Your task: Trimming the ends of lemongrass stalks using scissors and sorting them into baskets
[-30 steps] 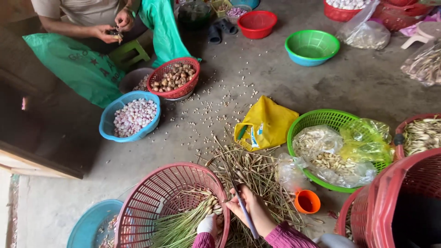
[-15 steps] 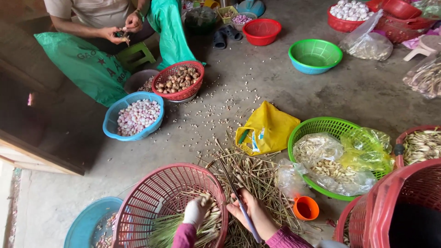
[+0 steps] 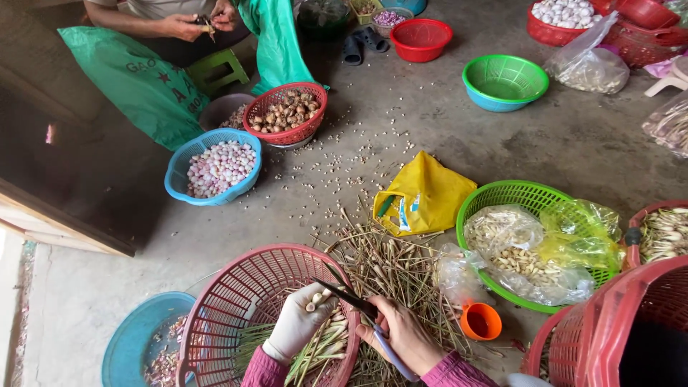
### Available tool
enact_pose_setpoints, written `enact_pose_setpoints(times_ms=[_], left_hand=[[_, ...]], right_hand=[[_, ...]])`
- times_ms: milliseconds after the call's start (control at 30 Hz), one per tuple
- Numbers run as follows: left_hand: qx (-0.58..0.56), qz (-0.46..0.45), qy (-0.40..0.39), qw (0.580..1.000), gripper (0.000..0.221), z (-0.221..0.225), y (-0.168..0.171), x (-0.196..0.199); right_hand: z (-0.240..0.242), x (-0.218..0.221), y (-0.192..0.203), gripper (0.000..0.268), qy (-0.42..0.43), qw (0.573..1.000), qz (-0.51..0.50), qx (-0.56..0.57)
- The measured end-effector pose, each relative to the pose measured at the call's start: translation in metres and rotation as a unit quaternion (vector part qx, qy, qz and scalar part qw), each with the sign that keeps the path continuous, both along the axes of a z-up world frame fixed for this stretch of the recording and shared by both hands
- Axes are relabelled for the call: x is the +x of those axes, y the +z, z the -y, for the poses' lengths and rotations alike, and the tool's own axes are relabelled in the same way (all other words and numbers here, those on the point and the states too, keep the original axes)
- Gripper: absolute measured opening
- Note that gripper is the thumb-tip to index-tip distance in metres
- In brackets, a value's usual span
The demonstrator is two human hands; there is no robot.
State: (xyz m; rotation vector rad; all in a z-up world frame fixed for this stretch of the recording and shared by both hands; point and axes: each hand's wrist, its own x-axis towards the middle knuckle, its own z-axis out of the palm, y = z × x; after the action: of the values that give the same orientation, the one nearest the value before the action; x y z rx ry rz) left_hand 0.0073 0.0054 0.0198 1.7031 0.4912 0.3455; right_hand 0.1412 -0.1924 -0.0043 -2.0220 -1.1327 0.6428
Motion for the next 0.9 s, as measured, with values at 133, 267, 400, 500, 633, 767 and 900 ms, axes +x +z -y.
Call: enact_pose_setpoints(times_ms=[133,267,400,500,633,767,900], left_hand=[[-0.018,-0.003,0.001,1.000,0.008,0.000,-0.002,0.000],[-0.113,-0.035,0.043,0.992,0.012,0.003,0.004,0.004],[-0.215,-0.013,0.125,0.968,0.011,0.013,0.012,0.014],[-0.255,0.017,0.208,0.944,0.021,0.025,0.027,0.021],[-0.306,0.045,0.201,0.929,0.033,0.023,0.037,0.020],[-0.328,-0.012,0.044,0.944,0.017,0.013,0.000,0.010],[-0.333,0.033,0.063,0.940,0.025,0.022,-0.019,0.014]], right_hand=[[-0.004,0.006,-0.015,0.045,0.002,1.000,0.014,0.013],[-0.009,0.012,-0.056,0.060,-0.040,0.999,0.021,0.008],[-0.023,-0.015,-0.037,0.037,-0.098,0.977,-0.173,0.072],[-0.031,-0.029,-0.039,0.072,-0.022,0.975,-0.144,0.167],[-0.035,-0.034,-0.036,0.034,-0.112,0.957,-0.264,0.042],[-0.027,-0.027,-0.010,0.044,-0.134,0.947,-0.288,0.049],[-0.025,-0.025,-0.014,0.030,-0.120,0.960,-0.250,0.021]])
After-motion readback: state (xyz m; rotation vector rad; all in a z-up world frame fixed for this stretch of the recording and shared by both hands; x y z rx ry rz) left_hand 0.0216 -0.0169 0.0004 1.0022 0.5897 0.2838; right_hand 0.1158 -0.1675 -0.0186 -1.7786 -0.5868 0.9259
